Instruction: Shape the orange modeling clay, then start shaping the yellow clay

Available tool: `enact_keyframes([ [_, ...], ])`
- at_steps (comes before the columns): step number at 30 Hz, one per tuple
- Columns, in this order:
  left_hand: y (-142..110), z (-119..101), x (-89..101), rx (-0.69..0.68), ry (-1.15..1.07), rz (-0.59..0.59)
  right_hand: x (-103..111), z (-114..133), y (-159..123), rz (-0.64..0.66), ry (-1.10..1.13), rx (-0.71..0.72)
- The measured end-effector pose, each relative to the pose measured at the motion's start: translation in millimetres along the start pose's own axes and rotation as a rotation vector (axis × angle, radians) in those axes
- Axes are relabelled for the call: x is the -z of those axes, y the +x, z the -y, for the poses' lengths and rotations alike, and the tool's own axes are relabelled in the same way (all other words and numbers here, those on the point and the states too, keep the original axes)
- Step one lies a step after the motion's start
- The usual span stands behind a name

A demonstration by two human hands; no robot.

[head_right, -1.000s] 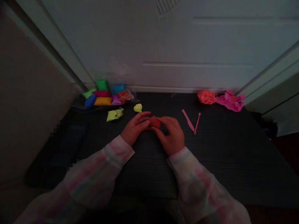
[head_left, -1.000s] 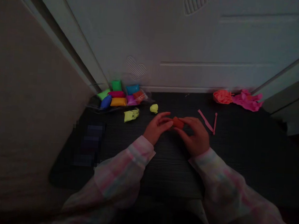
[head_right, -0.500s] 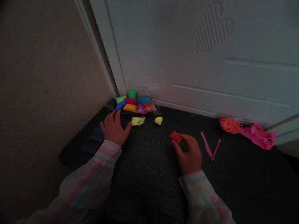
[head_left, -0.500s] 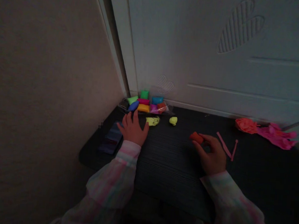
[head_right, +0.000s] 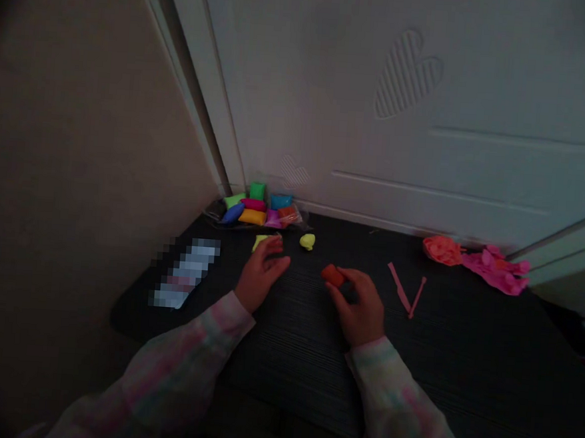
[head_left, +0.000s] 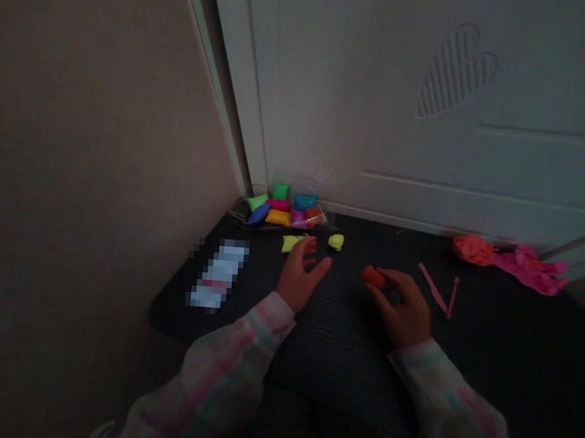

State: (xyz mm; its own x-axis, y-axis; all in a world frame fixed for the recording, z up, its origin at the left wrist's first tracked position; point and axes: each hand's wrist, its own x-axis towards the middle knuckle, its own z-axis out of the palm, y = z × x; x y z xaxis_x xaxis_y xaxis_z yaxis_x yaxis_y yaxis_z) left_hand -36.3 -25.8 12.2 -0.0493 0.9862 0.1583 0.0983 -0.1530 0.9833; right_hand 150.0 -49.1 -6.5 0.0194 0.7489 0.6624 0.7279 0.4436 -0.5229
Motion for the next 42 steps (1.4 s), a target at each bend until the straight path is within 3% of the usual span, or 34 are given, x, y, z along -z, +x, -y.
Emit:
enact_keyframes([
  [4,-11,-3,-38.8,0.395,-0.494,0.307,-2,3,-1,0.005,0.03,0.068],
  [7,-10,-1,-52.4,0.497,-0.655,0.416,-3,2,0,0.014,0.042,0.067],
  [17,10,9,-55.4,0.46,-0.624,0.444,-8,-1,10,0.099,0.083,0.074],
  [26,10,3,-52.7,0.526,-0.665,0.429,-2,1,10,0.086,0.067,0.091],
  [42,10,4,-51.3,0.486,-0.653,0.439,0,2,10,0.104,0.076,0.059],
])
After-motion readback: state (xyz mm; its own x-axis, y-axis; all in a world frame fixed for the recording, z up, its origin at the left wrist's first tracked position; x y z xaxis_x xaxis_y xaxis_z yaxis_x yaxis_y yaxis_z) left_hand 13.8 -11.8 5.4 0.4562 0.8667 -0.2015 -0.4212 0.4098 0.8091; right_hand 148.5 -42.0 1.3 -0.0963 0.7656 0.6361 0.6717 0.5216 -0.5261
